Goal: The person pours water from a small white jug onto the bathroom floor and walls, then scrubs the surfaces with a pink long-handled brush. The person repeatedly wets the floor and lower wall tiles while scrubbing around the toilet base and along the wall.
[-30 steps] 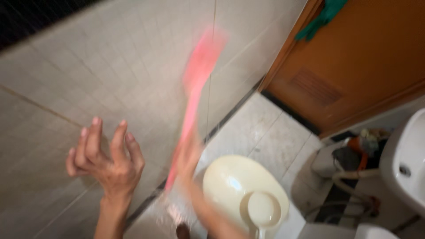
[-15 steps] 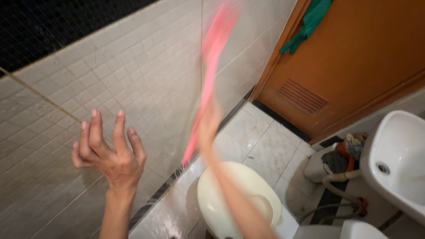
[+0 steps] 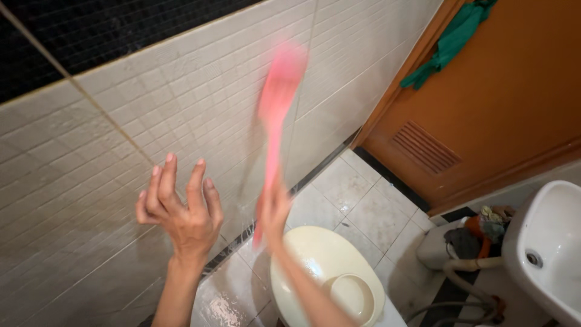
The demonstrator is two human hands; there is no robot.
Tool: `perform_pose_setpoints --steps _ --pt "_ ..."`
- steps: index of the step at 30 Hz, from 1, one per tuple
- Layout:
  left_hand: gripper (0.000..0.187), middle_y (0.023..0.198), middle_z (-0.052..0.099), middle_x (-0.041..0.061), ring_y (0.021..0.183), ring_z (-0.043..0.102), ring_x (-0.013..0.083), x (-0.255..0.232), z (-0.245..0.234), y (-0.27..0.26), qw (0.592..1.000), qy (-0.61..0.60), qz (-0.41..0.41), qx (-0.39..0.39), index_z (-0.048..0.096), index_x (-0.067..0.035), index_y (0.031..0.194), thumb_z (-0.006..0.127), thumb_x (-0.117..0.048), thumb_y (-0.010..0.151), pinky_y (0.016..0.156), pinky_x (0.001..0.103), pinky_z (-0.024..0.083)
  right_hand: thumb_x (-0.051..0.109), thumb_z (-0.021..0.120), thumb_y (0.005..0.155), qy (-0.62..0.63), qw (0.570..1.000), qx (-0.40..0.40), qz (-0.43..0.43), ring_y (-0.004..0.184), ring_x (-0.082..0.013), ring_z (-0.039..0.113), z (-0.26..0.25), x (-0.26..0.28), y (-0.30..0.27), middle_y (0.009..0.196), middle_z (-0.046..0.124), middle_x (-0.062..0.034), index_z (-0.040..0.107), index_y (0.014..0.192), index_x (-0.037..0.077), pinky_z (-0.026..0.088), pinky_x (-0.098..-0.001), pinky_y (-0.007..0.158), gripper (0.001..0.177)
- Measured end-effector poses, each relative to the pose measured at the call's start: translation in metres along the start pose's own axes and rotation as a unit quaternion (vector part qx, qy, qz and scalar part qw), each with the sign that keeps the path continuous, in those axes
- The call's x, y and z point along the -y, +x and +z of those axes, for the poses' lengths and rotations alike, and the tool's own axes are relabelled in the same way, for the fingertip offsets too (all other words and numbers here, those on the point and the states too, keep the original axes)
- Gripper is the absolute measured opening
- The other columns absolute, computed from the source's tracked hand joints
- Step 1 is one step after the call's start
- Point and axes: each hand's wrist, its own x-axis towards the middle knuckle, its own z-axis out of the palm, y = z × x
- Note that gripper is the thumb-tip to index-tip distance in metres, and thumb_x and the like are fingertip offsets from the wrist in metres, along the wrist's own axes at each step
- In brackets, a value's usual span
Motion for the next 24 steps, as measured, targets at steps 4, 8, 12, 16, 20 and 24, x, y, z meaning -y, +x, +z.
perform_pose_setpoints --steps 4,8,12,16,20,24 --pt "0.029 0.156 0.051 0.015 0.145 0.038 0.0307 0.008 -0.002 0.007 1.0 -0.02 0.01 -0.011 0.073 -0.017 0.132 0.072 -0.019 0.104 0.118 0.052 0.02 0.016 0.05 0.106 0.039 0.984 0.053 0.165 0.047 -0.0049 0.041 0.003 0.022 -0.09 0.06 0.046 0.0052 0.044 0.157 0.008 0.035 -0.0242 0.042 0.052" --pt "0.029 0.157 0.05 0.016 0.144 0.038 0.0308 0.005 -0.012 0.005 0.998 -0.061 0.005 -0.013 0.072 -0.017 0.134 0.072 -0.019 0.106 0.118 0.051 0.02 0.021 0.049 0.109 0.186 0.981 0.011 0.049 0.044 -0.0047 0.04 0.026 0.063 0.019 0.059 0.042 0.0053 0.042 0.158 0.008 0.035 -0.0248 0.039 0.051" --pt "0.031 0.156 0.051 0.012 0.143 0.04 0.0292 0.012 -0.047 -0.016 0.997 -0.079 0.017 0.005 0.073 -0.02 0.133 0.073 -0.021 0.102 0.118 0.05 0.022 0.019 0.052 0.109 0.145 0.985 -0.043 0.077 0.046 -0.0038 0.038 0.026 0.059 0.015 0.062 0.039 0.0077 0.049 0.155 0.008 0.031 -0.024 0.039 0.047" --pt "0.031 0.155 0.052 0.011 0.141 0.041 0.0284 0.056 -0.079 -0.02 0.997 -0.057 0.041 -0.015 0.074 -0.022 0.129 0.074 -0.02 0.099 0.116 0.05 0.024 0.019 0.052 0.103 0.113 0.963 -0.068 0.237 0.04 -0.0075 0.038 0.036 0.026 -0.077 0.055 0.041 0.0063 0.054 0.149 0.015 0.031 -0.026 0.035 0.046" --pt "0.032 0.156 0.051 0.013 0.143 0.039 0.0291 0.109 -0.125 -0.054 0.999 -0.035 0.031 0.017 0.075 -0.021 0.131 0.074 -0.02 0.099 0.117 0.051 0.023 0.021 0.048 0.105 0.263 0.929 -0.087 0.245 0.04 -0.0088 0.04 0.064 0.079 -0.084 0.056 0.041 0.0038 0.05 0.151 0.019 0.034 -0.0258 0.035 0.046" --pt "0.029 0.159 0.05 0.015 0.146 0.037 0.0303 0.156 -0.176 -0.078 1.0 -0.01 0.015 0.02 0.075 -0.02 0.133 0.072 -0.02 0.104 0.119 0.051 0.022 0.018 0.055 0.106 0.277 0.956 0.011 0.094 0.045 -0.0045 0.039 0.136 0.155 -0.1 0.06 0.044 0.005 0.048 0.151 0.017 0.03 -0.0236 0.038 0.046"
